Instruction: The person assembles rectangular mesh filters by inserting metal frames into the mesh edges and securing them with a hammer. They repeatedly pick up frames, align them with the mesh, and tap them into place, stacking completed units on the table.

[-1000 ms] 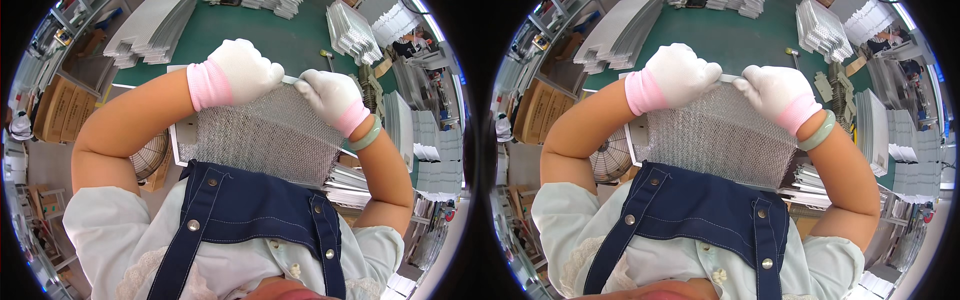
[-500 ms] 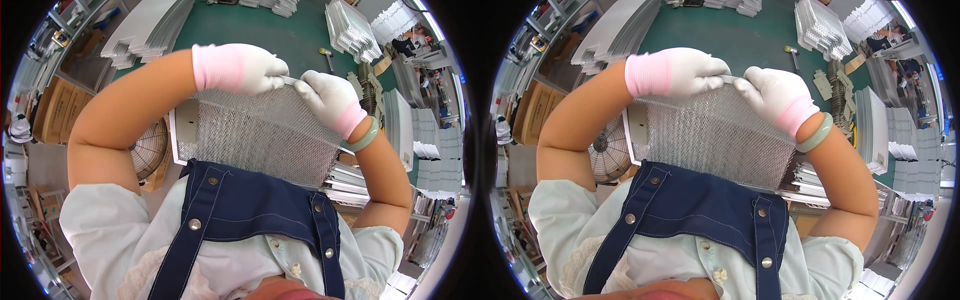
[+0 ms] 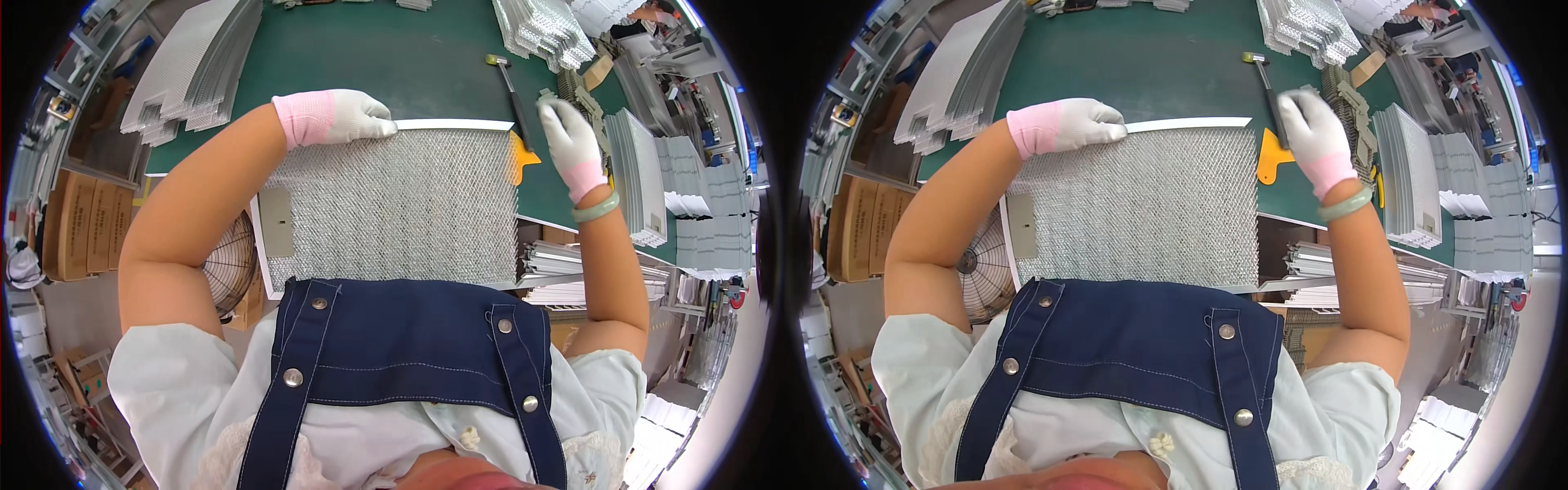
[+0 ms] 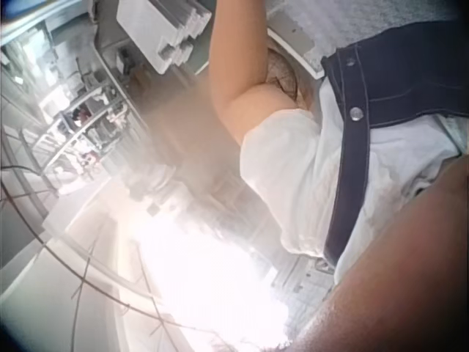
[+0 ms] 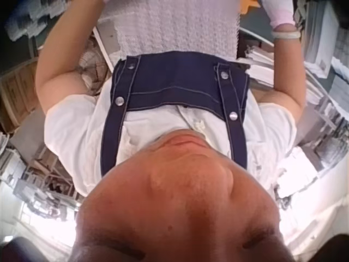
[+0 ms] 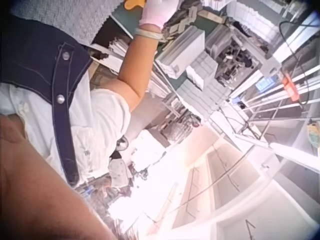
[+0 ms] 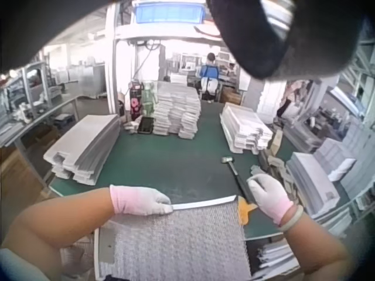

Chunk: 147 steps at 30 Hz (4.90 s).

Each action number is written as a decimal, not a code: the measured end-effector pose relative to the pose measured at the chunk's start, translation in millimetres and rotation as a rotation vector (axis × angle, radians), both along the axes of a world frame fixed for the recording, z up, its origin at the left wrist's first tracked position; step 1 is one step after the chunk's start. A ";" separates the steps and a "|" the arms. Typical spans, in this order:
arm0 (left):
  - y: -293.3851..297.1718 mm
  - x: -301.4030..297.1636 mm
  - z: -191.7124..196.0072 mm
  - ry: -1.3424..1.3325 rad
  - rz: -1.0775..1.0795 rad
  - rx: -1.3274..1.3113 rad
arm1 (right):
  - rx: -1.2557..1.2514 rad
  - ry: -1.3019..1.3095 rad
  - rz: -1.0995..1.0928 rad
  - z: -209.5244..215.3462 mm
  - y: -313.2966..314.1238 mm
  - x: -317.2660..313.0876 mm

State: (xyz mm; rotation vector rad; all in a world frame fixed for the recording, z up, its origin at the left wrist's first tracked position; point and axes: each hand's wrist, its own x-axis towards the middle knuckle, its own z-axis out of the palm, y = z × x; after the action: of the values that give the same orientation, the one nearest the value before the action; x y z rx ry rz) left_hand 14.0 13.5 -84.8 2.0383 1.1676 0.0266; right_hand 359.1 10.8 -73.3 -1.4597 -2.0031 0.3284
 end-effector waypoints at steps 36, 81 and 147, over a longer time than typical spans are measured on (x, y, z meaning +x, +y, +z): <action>-10.8 45.1 55.0 -0.039 -0.227 0.374 | -0.530 -0.190 0.446 58.5 -9.2 -70.5; -15.7 58.1 44.4 0.015 -0.297 0.260 | -0.064 -0.419 0.474 34.6 -34.2 -49.2; 66.8 12.6 -85.2 -0.094 -0.236 -0.162 | 0.090 -0.923 0.526 -60.0 -65.9 -165.9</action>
State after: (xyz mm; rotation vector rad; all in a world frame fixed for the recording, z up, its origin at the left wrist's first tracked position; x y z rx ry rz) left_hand 26.6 80.2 -170.0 1.9951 0.8383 -0.0847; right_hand 193.3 -55.1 -133.3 -1.0786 -3.0860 -0.2960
